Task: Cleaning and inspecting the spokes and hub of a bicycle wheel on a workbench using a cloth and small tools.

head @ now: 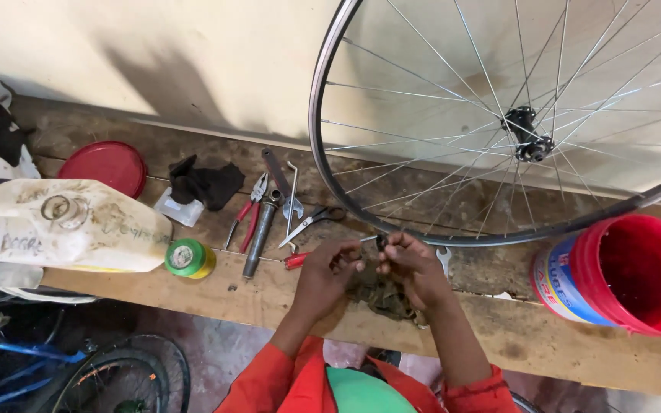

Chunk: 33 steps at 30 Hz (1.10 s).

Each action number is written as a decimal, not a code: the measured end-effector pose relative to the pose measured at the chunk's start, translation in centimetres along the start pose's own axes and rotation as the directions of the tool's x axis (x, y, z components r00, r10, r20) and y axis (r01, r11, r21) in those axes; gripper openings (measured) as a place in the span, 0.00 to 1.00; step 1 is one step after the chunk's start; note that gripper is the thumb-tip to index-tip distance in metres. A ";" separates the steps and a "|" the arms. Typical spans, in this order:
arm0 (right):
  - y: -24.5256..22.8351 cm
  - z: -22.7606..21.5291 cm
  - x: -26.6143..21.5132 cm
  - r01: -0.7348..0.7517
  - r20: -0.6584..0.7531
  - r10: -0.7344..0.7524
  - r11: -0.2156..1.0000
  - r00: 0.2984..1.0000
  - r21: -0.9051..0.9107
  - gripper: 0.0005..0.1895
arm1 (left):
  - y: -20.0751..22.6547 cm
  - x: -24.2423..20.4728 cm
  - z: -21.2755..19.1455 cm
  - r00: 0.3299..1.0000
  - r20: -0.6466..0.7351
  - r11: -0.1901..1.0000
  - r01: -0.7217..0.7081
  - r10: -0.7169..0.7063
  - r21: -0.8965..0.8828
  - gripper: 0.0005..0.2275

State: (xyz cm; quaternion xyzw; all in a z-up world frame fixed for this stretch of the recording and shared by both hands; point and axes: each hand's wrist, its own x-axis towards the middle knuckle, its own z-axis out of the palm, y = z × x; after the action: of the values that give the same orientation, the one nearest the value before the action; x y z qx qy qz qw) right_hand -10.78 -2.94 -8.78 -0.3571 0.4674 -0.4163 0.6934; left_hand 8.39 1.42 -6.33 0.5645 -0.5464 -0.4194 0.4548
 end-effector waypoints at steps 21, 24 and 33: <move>-2.1 -1.4 -5.1 0.067 -0.001 -0.070 0.945 0.998 0.319 0.07 | 6.9 0.2 1.9 0.991 0.133 0.922 0.035 0.018 -0.385 0.12; -2.4 -2.6 -5.5 0.092 -0.229 -0.084 0.995 0.970 0.025 0.07 | 4.8 0.5 1.6 0.978 0.122 0.919 0.201 -0.169 -0.340 0.12; 0.5 -3.6 -6.0 -0.325 -0.318 0.072 0.283 0.945 -0.902 0.11 | -1.5 -0.1 3.3 0.886 0.179 0.837 0.464 -0.428 -0.292 0.15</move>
State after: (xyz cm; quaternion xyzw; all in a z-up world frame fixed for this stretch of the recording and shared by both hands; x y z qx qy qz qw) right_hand -15.40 2.31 -8.22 -0.5857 0.7343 -0.0085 0.3430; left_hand 5.57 1.37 -8.59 0.5699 -0.3461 -0.6278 0.4016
